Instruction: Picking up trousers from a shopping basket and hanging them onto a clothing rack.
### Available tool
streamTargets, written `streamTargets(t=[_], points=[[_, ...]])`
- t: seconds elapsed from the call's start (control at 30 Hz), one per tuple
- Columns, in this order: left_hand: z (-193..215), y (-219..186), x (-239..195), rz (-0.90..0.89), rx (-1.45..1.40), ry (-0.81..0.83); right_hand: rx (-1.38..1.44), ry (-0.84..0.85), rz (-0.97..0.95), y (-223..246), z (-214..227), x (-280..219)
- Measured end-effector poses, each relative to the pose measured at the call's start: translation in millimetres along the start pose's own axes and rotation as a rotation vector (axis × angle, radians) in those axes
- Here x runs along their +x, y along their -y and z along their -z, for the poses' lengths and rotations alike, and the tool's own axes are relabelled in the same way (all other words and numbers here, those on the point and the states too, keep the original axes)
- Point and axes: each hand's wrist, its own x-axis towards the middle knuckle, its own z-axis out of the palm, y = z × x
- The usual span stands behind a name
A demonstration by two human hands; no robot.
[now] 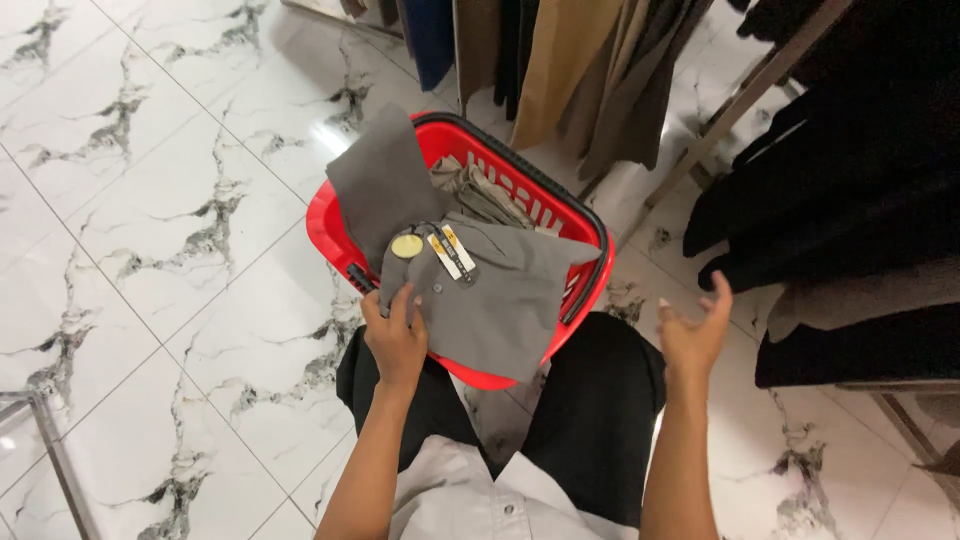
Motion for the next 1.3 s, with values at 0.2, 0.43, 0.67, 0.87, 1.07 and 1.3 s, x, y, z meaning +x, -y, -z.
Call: streamTargets(t=[0.2, 0.43, 0.67, 0.87, 1.07, 1.3], points=[[-20, -23, -20, -0.248, -0.079, -0.069, 0.246, 0.504, 0.168, 51, -53, -69], [59, -139, 16, -0.128, -0.867, 0.549, -0.413, 0.985, 0.244, 138, -66, -86], [113, -182, 66, -0.502, -0.525, 0.411, -0.383, 0.986, -0.051, 207, -21, -97], [195, -238, 151, -0.504, -0.608, 0.497, -0.505, 1.125, -0.218, 320, 45, -120], [314, -286, 245, -0.560, -0.703, 0.478, -0.591, 1.055, -0.055, 375, 115, -147], [343, -228, 328, 0.669, -0.666, 0.423, -0.413, 0.870, 0.121, 485, 251, -178]])
